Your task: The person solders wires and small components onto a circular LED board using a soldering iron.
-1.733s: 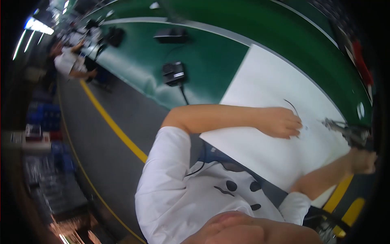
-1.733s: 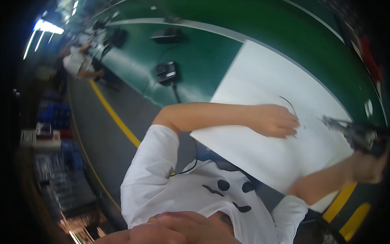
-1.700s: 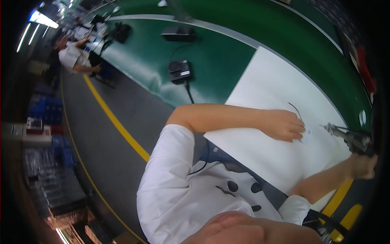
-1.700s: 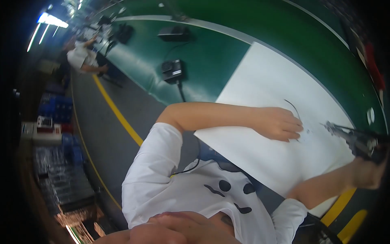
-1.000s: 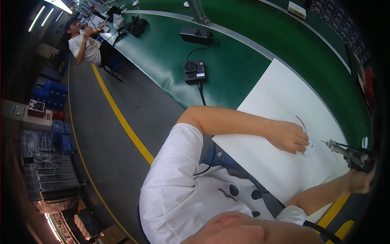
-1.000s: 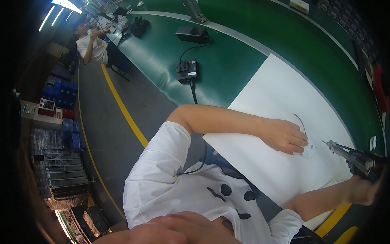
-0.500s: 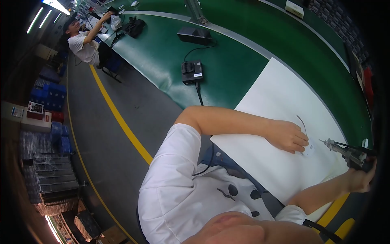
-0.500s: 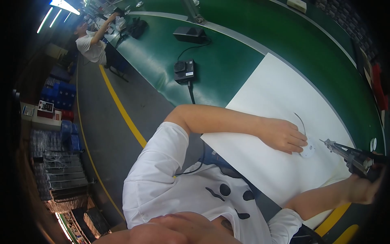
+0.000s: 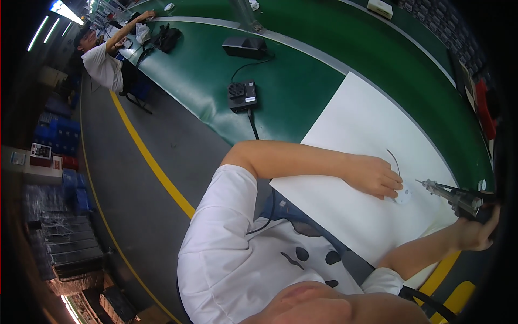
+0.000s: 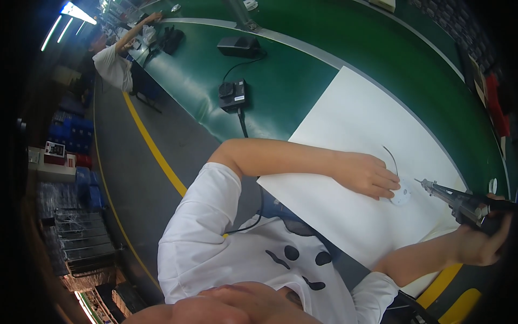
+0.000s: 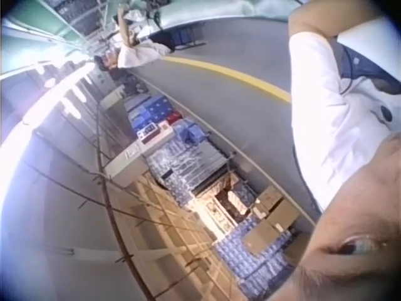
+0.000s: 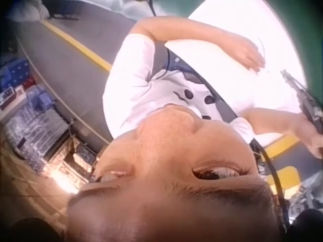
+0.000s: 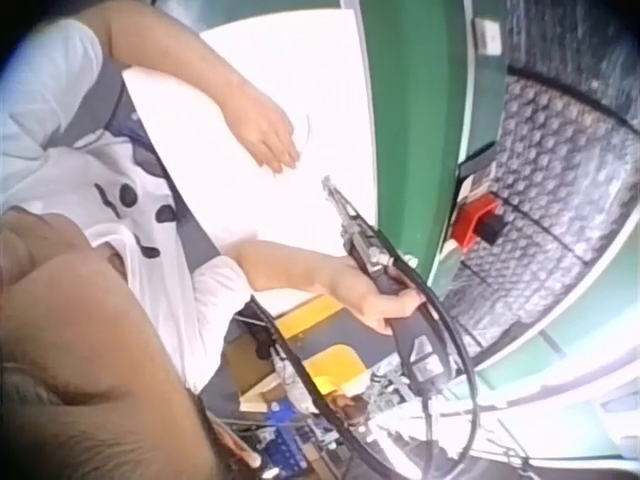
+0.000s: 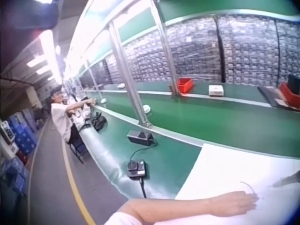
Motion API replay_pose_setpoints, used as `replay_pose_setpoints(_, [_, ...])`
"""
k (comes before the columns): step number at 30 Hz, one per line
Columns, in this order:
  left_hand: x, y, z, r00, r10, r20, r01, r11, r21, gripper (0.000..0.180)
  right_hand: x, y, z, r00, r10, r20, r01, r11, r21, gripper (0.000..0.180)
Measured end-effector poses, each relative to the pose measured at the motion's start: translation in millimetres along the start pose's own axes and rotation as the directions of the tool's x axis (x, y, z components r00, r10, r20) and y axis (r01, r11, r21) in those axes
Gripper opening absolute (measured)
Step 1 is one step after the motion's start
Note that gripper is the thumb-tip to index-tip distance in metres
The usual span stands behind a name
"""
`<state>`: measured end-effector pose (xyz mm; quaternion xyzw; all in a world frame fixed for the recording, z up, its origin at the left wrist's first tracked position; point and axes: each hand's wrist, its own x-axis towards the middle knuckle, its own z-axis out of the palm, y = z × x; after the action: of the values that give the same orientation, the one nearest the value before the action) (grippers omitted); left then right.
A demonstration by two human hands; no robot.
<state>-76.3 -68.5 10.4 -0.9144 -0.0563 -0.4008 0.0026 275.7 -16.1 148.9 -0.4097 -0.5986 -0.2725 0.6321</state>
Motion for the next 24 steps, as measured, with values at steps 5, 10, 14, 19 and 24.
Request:
replay_pose_setpoints(5, [2.2, -0.1, -2.9, 1.000, 0.002, 0.002, -0.002, 1.000, 0.008, 0.030, -2.3, -21.1, 1.9, 0.999, 0.036, 0.003, -0.036, 0.999, 0.029, 0.024])
replay_pose_setpoints(10, [4.7, -2.8, -4.4, 1.000, 0.014, -0.003, -0.014, 1.000, 0.009, 0.029, 0.9, -2.2, -1.3, 0.999, 0.054, 0.009, -0.054, 0.998, 0.037, 0.024])
replay_pose_setpoints(14, [1.8, -2.1, -5.7, 1.000, 0.007, 0.028, -0.007, 1.000, 0.012, 0.030, 8.8, -96.1, 28.8, 0.997, 0.079, 0.015, -0.079, 0.996, 0.041, 0.023])
replay_pose_setpoints(19, [6.1, 1.9, -6.6, 1.000, 0.023, -0.004, -0.023, 1.000, 0.020, 0.030, 6.9, -70.8, 14.7, 0.994, 0.108, 0.020, -0.109, 0.993, 0.050, 0.023])
replay_pose_setpoints(24, [8.7, 0.2, 0.9, 0.999, 0.034, 0.027, -0.032, 0.998, -0.055, 0.029, 6.1, -76.8, 5.1, 0.991, 0.130, 0.015, -0.130, 0.991, -0.026, 0.023])
